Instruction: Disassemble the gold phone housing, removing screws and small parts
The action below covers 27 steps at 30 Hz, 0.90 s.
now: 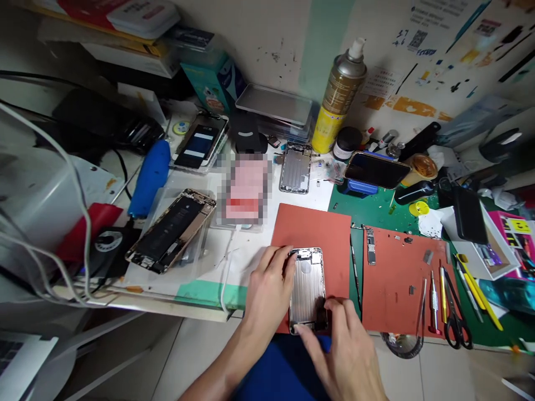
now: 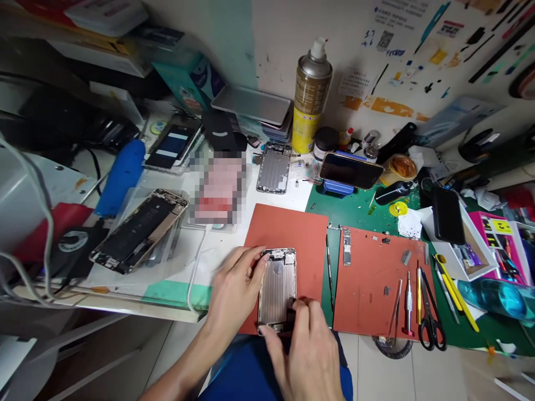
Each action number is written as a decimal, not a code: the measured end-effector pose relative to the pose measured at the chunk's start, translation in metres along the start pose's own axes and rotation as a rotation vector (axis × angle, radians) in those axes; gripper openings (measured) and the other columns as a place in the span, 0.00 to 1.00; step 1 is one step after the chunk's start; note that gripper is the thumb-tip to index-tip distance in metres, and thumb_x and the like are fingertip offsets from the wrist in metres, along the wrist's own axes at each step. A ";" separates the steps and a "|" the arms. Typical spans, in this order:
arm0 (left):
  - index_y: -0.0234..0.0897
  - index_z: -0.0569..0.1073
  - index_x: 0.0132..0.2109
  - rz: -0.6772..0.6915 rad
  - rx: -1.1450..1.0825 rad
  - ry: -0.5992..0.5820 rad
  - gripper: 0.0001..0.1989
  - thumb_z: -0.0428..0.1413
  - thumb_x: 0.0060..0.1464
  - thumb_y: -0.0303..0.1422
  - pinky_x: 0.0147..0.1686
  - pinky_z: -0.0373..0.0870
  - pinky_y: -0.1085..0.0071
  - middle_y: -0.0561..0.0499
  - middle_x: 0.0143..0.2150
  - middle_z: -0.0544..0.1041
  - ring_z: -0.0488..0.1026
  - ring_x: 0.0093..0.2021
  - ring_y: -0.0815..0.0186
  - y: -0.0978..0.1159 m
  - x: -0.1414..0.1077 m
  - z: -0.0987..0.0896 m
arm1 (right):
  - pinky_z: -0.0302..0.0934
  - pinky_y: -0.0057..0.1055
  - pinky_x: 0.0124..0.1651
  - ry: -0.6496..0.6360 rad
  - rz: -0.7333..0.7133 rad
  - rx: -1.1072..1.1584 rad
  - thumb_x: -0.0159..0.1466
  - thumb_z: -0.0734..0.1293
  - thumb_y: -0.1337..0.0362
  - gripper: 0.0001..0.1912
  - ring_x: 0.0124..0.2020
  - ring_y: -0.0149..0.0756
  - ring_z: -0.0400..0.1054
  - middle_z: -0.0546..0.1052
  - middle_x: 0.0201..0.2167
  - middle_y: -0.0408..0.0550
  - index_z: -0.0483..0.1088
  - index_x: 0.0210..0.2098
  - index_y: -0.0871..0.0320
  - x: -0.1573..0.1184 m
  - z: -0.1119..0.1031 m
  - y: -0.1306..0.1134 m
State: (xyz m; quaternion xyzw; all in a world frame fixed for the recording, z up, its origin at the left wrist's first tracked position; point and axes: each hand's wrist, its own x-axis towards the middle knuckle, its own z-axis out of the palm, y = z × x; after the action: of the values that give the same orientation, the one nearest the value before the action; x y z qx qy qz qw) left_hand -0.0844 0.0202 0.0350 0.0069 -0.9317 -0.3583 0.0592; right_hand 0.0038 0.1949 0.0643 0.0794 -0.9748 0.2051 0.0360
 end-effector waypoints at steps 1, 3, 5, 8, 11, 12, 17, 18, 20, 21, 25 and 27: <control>0.39 0.79 0.54 -0.005 0.002 0.000 0.11 0.54 0.73 0.35 0.41 0.76 0.65 0.47 0.47 0.82 0.80 0.36 0.63 0.000 0.001 0.001 | 0.74 0.36 0.31 -0.003 -0.001 -0.024 0.73 0.66 0.39 0.27 0.34 0.45 0.78 0.75 0.40 0.54 0.68 0.52 0.58 -0.002 0.004 -0.004; 0.39 0.79 0.53 -0.013 0.005 0.007 0.11 0.54 0.73 0.35 0.41 0.75 0.65 0.48 0.47 0.82 0.79 0.34 0.63 -0.001 0.003 0.001 | 0.76 0.40 0.32 0.001 -0.001 -0.061 0.72 0.64 0.36 0.31 0.35 0.48 0.77 0.74 0.41 0.56 0.67 0.53 0.59 -0.003 0.010 -0.011; 0.39 0.79 0.52 -0.010 0.009 0.009 0.11 0.53 0.73 0.36 0.39 0.75 0.66 0.48 0.46 0.81 0.78 0.33 0.64 -0.001 0.005 0.002 | 0.77 0.44 0.33 -0.002 0.009 -0.099 0.72 0.63 0.36 0.31 0.37 0.51 0.76 0.73 0.42 0.58 0.67 0.53 0.59 -0.003 0.015 -0.019; 0.40 0.80 0.51 -0.005 0.008 0.008 0.12 0.52 0.73 0.38 0.35 0.73 0.67 0.49 0.45 0.81 0.78 0.33 0.63 -0.003 0.007 0.001 | 0.77 0.49 0.35 -0.012 0.018 -0.156 0.69 0.70 0.43 0.27 0.40 0.55 0.73 0.72 0.44 0.61 0.67 0.53 0.60 -0.002 0.021 -0.028; 0.40 0.80 0.49 -0.001 0.000 0.018 0.13 0.52 0.72 0.40 0.34 0.71 0.66 0.48 0.44 0.81 0.78 0.33 0.63 -0.004 0.009 0.000 | 0.78 0.52 0.37 -0.018 0.043 -0.178 0.59 0.79 0.52 0.32 0.42 0.57 0.72 0.73 0.45 0.62 0.68 0.54 0.63 -0.003 0.026 -0.036; 0.40 0.80 0.48 -0.001 -0.005 0.019 0.14 0.52 0.72 0.40 0.35 0.70 0.66 0.48 0.44 0.81 0.78 0.32 0.63 -0.005 0.010 0.000 | 0.78 0.52 0.38 -0.017 0.052 -0.173 0.56 0.81 0.53 0.35 0.42 0.57 0.72 0.73 0.45 0.63 0.68 0.55 0.63 -0.003 0.027 -0.038; 0.43 0.80 0.46 -0.040 0.002 -0.010 0.17 0.53 0.68 0.48 0.36 0.69 0.66 0.50 0.44 0.82 0.79 0.30 0.64 -0.010 0.015 -0.001 | 0.79 0.54 0.42 -0.020 0.116 -0.098 0.48 0.86 0.53 0.40 0.42 0.57 0.73 0.75 0.46 0.64 0.71 0.52 0.62 -0.001 0.031 -0.039; 0.43 0.80 0.46 -0.049 0.013 -0.012 0.18 0.53 0.66 0.49 0.36 0.69 0.66 0.51 0.43 0.82 0.79 0.31 0.64 -0.010 0.016 -0.001 | 0.79 0.54 0.42 -0.020 0.123 -0.082 0.49 0.86 0.52 0.38 0.42 0.57 0.74 0.75 0.46 0.64 0.71 0.51 0.62 0.000 0.032 -0.037; 0.44 0.80 0.45 -0.068 0.035 -0.020 0.19 0.53 0.64 0.51 0.36 0.68 0.66 0.50 0.43 0.82 0.79 0.31 0.63 -0.009 0.019 -0.001 | 0.79 0.54 0.42 -0.016 0.118 -0.056 0.53 0.83 0.51 0.34 0.43 0.58 0.75 0.76 0.46 0.65 0.72 0.50 0.62 -0.001 0.035 -0.035; 0.44 0.80 0.45 -0.078 0.042 -0.023 0.19 0.53 0.63 0.51 0.36 0.68 0.65 0.50 0.43 0.82 0.79 0.32 0.62 -0.008 0.020 -0.002 | 0.79 0.54 0.42 -0.014 0.112 -0.045 0.54 0.82 0.51 0.33 0.43 0.59 0.75 0.76 0.46 0.67 0.72 0.51 0.63 -0.001 0.038 -0.034; 0.43 0.80 0.45 -0.147 0.037 -0.065 0.23 0.52 0.59 0.54 0.37 0.70 0.64 0.50 0.45 0.83 0.80 0.31 0.62 -0.004 0.023 -0.006 | 0.79 0.57 0.47 -0.012 0.094 -0.021 0.57 0.79 0.51 0.38 0.48 0.65 0.76 0.77 0.49 0.73 0.70 0.58 0.69 -0.005 0.050 -0.031; 0.43 0.81 0.46 -0.219 0.021 -0.107 0.25 0.52 0.56 0.56 0.36 0.71 0.63 0.49 0.45 0.83 0.80 0.30 0.61 -0.002 0.025 -0.009 | 0.78 0.60 0.50 -0.012 0.093 -0.006 0.56 0.78 0.51 0.41 0.50 0.68 0.76 0.77 0.50 0.75 0.69 0.61 0.71 -0.006 0.054 -0.029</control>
State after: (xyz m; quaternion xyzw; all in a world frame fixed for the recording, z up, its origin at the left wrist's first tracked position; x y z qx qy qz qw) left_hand -0.1078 0.0113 0.0431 0.0902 -0.9309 -0.3526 -0.0303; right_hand 0.0124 0.1476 0.0256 0.0352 -0.9783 0.2032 0.0208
